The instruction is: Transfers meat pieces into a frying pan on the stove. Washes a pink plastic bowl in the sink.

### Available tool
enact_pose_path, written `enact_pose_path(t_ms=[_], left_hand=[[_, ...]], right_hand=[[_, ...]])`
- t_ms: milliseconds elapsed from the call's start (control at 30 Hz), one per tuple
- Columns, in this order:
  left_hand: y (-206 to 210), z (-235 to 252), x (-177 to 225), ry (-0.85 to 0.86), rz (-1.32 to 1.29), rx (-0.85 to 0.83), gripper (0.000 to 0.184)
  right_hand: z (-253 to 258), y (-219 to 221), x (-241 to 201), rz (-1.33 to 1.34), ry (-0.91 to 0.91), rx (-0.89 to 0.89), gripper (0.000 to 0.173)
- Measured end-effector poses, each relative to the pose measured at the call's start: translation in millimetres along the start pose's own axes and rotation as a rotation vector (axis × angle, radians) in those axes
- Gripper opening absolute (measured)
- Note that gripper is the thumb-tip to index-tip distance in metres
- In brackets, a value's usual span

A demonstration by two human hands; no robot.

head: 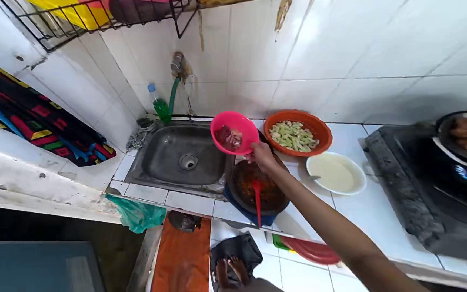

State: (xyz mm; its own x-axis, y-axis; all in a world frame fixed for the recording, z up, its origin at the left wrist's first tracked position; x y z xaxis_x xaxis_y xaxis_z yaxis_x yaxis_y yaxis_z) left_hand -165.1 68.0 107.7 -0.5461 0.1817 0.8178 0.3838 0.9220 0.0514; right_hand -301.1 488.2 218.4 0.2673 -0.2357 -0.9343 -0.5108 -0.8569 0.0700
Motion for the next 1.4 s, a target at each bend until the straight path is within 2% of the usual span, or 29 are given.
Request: enact_pose_path(t_ms=[67,133,233,300,400,467,533,600,667,767,833,933,1033,1133,1233,1400], left_hand=[[15,9,55,0.222,0.067,-0.131,0.048],[40,13,107,0.323,0.094,-0.262,0.049],[86,6,143,0.311,-0.01,-0.412,0.064],[109,-4,148,0.261,-0.075,-0.474,0.077],[128,-14,136,0.214,-0.159,-0.438,0.073],[138,-14,125,0.177,-0.18,-0.432,0.068],[146,-17,119,0.139,-0.159,-0.479,0.061],[155,-19,119,0.118,-0.112,-0.551,0.057],[165,-20,118,0.112,-0.037,-0.62,0.056],[180,-23,117,0.138,0.079,-0.734,0.059],[190,-25,117,0.17,0.121,-0.786,0.059],[205,-30,115,0.184,0.14,-0.827,0.059],[218,-32,112,0.153,0.146,-0.84,0.06],[231,-33,111,0.161,0.149,-0.877,0.061],[240,-37,112,0.161,0.145,-0.904,0.059],[249,-38,112,0.165,0.145,-0.918,0.06]], right_hand=[[-52,-3,-6,-0.059,0.037,-0.096,0.023],[-97,-9,-2,-0.087,0.059,-0.118,0.025],[-166,-12,18,-0.12,0.058,-0.152,0.021],[-207,-9,29,-0.106,0.045,-0.152,0.02],[-250,-13,44,-0.159,0.019,-0.181,0.018],[-266,-30,41,-0.43,-0.028,-0.157,0.025],[-283,-50,27,-0.77,-0.15,0.039,0.04],[-296,-57,11,-0.972,-0.367,0.258,0.037],[-304,-52,-1,-1.061,-0.492,0.243,0.023],[-297,-40,1,-1.212,-0.346,-0.025,0.018],[-286,-41,8,-1.348,-0.157,-0.091,0.018],[-279,-51,12,-1.442,0.225,-0.186,0.02],[-283,-63,16,-1.434,0.381,-0.256,0.025],[-290,-79,21,-1.418,0.387,-0.337,0.033],[-296,-91,24,-1.37,0.317,-0.387,0.036],[-305,-99,20,-1.292,0.204,-0.303,0.034]])
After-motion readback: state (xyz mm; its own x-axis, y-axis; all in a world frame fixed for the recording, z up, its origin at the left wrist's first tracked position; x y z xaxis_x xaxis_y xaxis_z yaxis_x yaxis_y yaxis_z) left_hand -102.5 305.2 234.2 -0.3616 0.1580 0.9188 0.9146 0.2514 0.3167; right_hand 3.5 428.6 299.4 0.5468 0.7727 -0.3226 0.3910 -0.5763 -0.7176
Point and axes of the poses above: each hand's wrist, its own z-axis towards the middle knuckle, its own y-axis out of the palm, x = y × z, the point moved 4 cm from there along z, towards the middle knuckle, and after that the axes turned 11 degrees about -x, right-handed, at the moved point
